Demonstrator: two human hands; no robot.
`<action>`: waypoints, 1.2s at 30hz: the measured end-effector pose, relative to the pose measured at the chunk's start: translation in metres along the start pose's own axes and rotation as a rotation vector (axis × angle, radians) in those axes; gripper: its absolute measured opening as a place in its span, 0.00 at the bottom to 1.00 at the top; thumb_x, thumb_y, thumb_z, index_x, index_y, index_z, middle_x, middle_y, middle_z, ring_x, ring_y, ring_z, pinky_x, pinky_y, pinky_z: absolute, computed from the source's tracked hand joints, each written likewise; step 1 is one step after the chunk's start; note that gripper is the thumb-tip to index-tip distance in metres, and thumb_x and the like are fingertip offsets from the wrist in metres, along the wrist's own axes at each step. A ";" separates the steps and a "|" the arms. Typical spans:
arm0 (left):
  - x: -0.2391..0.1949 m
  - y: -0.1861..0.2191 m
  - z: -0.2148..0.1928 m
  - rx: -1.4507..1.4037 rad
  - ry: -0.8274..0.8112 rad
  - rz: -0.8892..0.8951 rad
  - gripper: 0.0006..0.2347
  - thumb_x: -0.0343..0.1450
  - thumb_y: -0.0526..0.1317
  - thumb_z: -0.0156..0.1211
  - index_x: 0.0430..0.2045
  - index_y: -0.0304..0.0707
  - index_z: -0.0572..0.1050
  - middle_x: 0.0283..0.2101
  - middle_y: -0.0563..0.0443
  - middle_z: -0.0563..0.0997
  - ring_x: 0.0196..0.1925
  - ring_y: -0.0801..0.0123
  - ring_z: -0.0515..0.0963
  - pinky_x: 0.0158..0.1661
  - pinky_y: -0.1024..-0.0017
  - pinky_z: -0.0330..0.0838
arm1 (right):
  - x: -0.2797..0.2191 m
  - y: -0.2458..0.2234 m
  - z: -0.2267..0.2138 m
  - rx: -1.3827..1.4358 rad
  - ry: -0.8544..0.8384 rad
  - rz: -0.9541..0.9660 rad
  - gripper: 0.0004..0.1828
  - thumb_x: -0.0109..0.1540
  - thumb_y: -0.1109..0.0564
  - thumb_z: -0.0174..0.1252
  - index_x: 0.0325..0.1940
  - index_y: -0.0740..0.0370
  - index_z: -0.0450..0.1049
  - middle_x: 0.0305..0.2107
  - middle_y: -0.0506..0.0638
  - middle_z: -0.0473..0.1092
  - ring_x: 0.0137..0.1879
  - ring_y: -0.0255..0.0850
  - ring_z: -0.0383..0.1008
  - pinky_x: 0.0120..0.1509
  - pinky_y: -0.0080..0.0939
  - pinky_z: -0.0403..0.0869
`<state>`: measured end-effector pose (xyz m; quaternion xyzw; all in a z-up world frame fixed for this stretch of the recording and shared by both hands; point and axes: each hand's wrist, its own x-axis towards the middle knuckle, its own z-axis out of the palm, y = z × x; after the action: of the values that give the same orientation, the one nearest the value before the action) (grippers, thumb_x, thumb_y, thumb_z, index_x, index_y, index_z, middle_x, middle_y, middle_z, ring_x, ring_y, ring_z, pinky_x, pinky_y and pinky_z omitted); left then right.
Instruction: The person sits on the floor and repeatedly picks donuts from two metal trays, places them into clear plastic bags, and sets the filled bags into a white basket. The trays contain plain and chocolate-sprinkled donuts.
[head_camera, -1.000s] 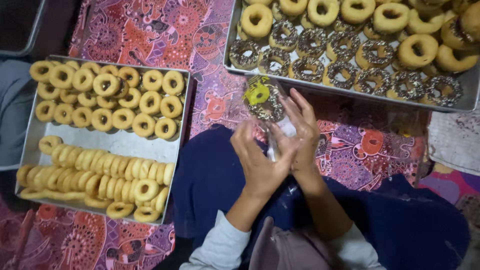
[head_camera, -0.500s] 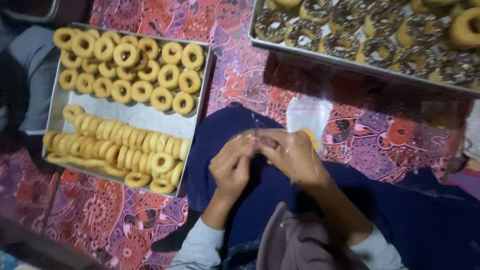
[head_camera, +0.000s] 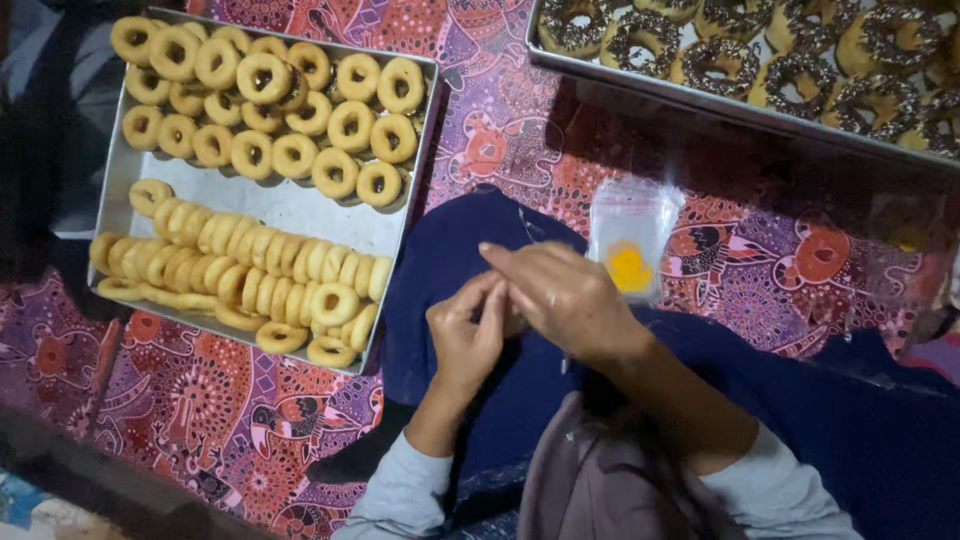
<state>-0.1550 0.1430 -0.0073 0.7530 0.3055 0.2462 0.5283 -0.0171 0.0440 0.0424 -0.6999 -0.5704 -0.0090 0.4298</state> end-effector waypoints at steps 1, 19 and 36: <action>-0.001 0.004 0.000 0.029 -0.006 0.060 0.07 0.74 0.32 0.59 0.39 0.25 0.82 0.36 0.45 0.87 0.36 0.73 0.86 0.39 0.77 0.79 | 0.002 0.005 -0.002 -0.012 -0.034 0.027 0.18 0.62 0.63 0.61 0.57 0.67 0.76 0.36 0.55 0.76 0.41 0.47 0.77 0.46 0.44 0.77; 0.005 -0.017 -0.009 -0.336 -0.066 -0.355 0.10 0.79 0.36 0.57 0.43 0.25 0.82 0.41 0.44 0.81 0.38 0.72 0.77 0.40 0.76 0.70 | -0.066 0.030 0.054 0.970 -0.125 0.841 0.24 0.75 0.53 0.35 0.63 0.69 0.72 0.55 0.50 0.75 0.65 0.38 0.71 0.71 0.38 0.66; 0.007 -0.046 0.083 0.201 -0.066 0.213 0.02 0.68 0.28 0.62 0.31 0.29 0.76 0.35 0.42 0.80 0.34 0.58 0.81 0.36 0.66 0.76 | -0.151 0.130 0.078 0.730 0.263 1.027 0.32 0.64 0.57 0.62 0.69 0.59 0.55 0.54 0.50 0.67 0.58 0.41 0.72 0.53 0.40 0.77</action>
<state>-0.1020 0.1061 -0.0771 0.8380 0.2293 0.2441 0.4308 -0.0024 -0.0252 -0.1594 -0.6857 -0.0717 0.3067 0.6562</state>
